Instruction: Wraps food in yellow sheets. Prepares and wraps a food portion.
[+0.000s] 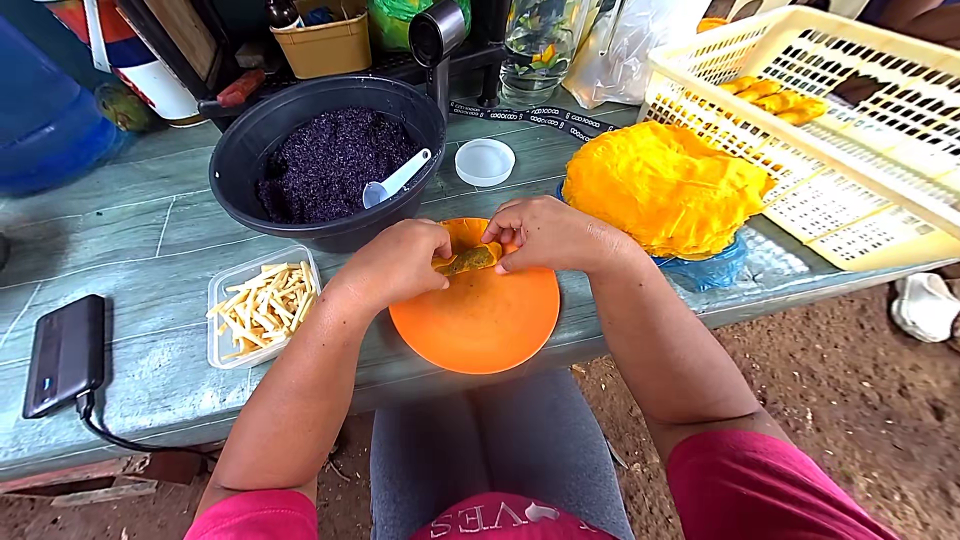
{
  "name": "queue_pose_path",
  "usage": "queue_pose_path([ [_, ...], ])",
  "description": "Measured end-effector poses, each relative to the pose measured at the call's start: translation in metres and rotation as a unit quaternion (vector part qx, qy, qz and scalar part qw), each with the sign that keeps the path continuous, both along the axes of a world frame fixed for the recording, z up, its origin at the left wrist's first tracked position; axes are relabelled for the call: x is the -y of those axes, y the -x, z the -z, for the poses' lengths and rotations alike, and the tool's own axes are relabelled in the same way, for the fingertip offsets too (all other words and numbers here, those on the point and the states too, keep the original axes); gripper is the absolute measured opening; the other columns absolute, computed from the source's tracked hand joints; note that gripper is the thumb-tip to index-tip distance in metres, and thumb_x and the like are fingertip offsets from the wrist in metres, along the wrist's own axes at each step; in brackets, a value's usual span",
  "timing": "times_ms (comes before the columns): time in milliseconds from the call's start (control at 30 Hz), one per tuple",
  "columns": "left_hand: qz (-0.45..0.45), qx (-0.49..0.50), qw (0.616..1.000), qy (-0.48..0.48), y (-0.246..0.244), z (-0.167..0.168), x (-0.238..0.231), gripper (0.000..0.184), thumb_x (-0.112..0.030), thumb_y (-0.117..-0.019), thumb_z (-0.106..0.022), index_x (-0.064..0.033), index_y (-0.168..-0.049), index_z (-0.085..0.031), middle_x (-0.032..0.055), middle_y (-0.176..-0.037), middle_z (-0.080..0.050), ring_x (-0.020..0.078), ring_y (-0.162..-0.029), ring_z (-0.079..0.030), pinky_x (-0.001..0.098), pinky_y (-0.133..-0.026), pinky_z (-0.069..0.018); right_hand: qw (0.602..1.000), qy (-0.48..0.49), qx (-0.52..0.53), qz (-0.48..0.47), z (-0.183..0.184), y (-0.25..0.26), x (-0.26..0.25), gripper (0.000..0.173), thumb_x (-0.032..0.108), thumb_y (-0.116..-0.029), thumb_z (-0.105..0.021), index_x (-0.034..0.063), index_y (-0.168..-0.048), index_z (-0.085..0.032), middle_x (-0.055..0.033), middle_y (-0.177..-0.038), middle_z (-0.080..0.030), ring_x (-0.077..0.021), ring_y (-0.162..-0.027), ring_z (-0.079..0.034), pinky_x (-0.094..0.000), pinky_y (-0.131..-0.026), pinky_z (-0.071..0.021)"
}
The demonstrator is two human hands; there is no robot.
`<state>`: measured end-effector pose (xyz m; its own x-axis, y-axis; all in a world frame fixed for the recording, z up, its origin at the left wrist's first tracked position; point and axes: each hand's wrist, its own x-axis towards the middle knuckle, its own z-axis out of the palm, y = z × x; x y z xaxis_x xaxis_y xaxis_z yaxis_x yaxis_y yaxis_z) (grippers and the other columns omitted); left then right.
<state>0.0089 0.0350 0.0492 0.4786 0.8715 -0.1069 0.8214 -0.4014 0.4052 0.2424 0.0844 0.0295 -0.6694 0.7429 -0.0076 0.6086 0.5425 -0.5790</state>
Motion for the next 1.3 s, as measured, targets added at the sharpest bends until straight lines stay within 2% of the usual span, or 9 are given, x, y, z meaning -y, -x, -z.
queue_pose_path([
  [133,-0.014,-0.032,0.999,0.022,-0.003,0.002,-0.003,0.033,-0.007,-0.0832,-0.084,-0.0026,-0.113,-0.069,0.0156,-0.115,-0.064,0.0293,-0.105,-0.064,0.0467,-0.092,-0.0540,0.999,-0.036,0.008,-0.024,0.006,0.001,-0.002,0.029,0.008,-0.0767,-0.089,0.0008,-0.101,-0.075,-0.0139,-0.106,-0.064,-0.0215,-0.085,-0.063,-0.0369,-0.078,-0.0557],
  [400,-0.013,-0.021,1.000,-0.009,0.003,0.003,-0.005,0.016,-0.006,-0.0919,-0.074,-0.0021,-0.107,-0.072,0.0140,-0.108,-0.067,0.0255,-0.097,-0.067,0.0435,-0.088,-0.0557,0.996,-0.074,0.028,-0.039,0.007,0.000,-0.003,0.015,0.016,-0.0917,-0.077,0.0051,-0.102,-0.077,-0.0102,-0.097,-0.070,-0.0212,-0.087,-0.067,-0.0397,-0.082,-0.0559],
  [667,0.014,0.017,0.998,0.053,0.009,-0.004,-0.001,0.011,-0.008,-0.0924,-0.075,-0.0049,-0.103,-0.074,0.0099,-0.104,-0.071,0.0185,-0.092,-0.068,0.0372,-0.085,-0.0570,0.995,-0.042,0.009,-0.094,0.008,-0.004,-0.001,0.011,0.016,-0.0901,-0.077,0.0064,-0.094,-0.078,-0.0070,-0.092,-0.069,-0.0158,-0.082,-0.064,-0.0342,-0.075,-0.0543],
  [767,0.031,0.009,0.999,0.040,0.011,-0.001,-0.003,0.009,-0.008,-0.0947,-0.071,-0.0045,-0.102,-0.076,0.0094,-0.107,-0.066,0.0178,-0.097,-0.065,0.0353,-0.087,-0.0554,0.994,-0.045,0.020,-0.094,0.009,-0.005,-0.001,0.016,0.019,-0.0899,-0.078,0.0062,-0.099,-0.079,-0.0079,-0.097,-0.067,-0.0170,-0.085,-0.063,-0.0343,-0.077,-0.0543],
  [867,0.034,-0.008,0.999,0.034,0.011,-0.001,-0.004,0.011,-0.007,-0.0982,-0.067,-0.0045,-0.103,-0.077,0.0092,-0.104,-0.066,0.0180,-0.098,-0.064,0.0355,-0.088,-0.0534,0.996,-0.033,0.010,-0.084,0.008,-0.003,0.001,0.027,0.017,-0.0888,-0.080,0.0045,-0.112,-0.075,-0.0079,-0.090,-0.068,-0.0172,-0.080,-0.063,-0.0355,-0.076,-0.0538],
  [967,0.021,-0.017,0.999,0.039,0.010,-0.004,-0.003,0.020,-0.007,-0.1019,-0.061,-0.0044,-0.113,-0.077,0.0111,-0.111,-0.071,0.0209,-0.106,-0.066,0.0405,-0.096,-0.0519,0.996,-0.035,0.005,-0.086,0.008,-0.002,0.000,0.014,0.016,-0.0939,-0.074,0.0056,-0.102,-0.074,-0.0075,-0.089,-0.069,-0.0174,-0.081,-0.064,-0.0361,-0.076,-0.0546],
  [1067,-0.042,0.015,0.997,0.057,0.006,-0.006,-0.001,0.024,-0.005,-0.0988,-0.066,-0.0039,-0.123,-0.068,0.0114,-0.106,-0.072,0.0207,-0.097,-0.070,0.0413,-0.092,-0.0565,0.994,-0.058,0.006,-0.093,0.010,-0.002,-0.002,0.012,0.016,-0.0966,-0.070,0.0060,-0.100,-0.076,-0.0080,-0.097,-0.066,-0.0181,-0.085,-0.063,-0.0361,-0.079,-0.0542],
  [1167,-0.097,0.054,0.991,0.068,0.004,-0.005,-0.003,0.029,-0.003,-0.0924,-0.074,-0.0031,-0.118,-0.061,0.0119,-0.100,-0.072,0.0221,-0.091,-0.072,0.0418,-0.086,-0.0596,0.994,-0.064,0.015,-0.092,0.010,-0.002,-0.002,0.013,0.016,-0.0982,-0.068,0.0069,-0.102,-0.077,-0.0073,-0.098,-0.066,-0.0171,-0.086,-0.063,-0.0351,-0.079,-0.0539],
  [1300,-0.091,0.070,0.989,0.088,0.005,-0.007,-0.003,0.037,0.001,-0.0852,-0.080,-0.0015,-0.117,-0.062,0.0141,-0.108,-0.070,0.0233,-0.095,-0.072,0.0410,-0.087,-0.0598,0.997,-0.034,0.011,-0.069,0.007,-0.001,-0.001,0.024,0.015,-0.0949,-0.073,0.0060,-0.117,-0.073,-0.0083,-0.095,-0.069,-0.0189,-0.084,-0.065,-0.0386,-0.081,-0.0551],
])
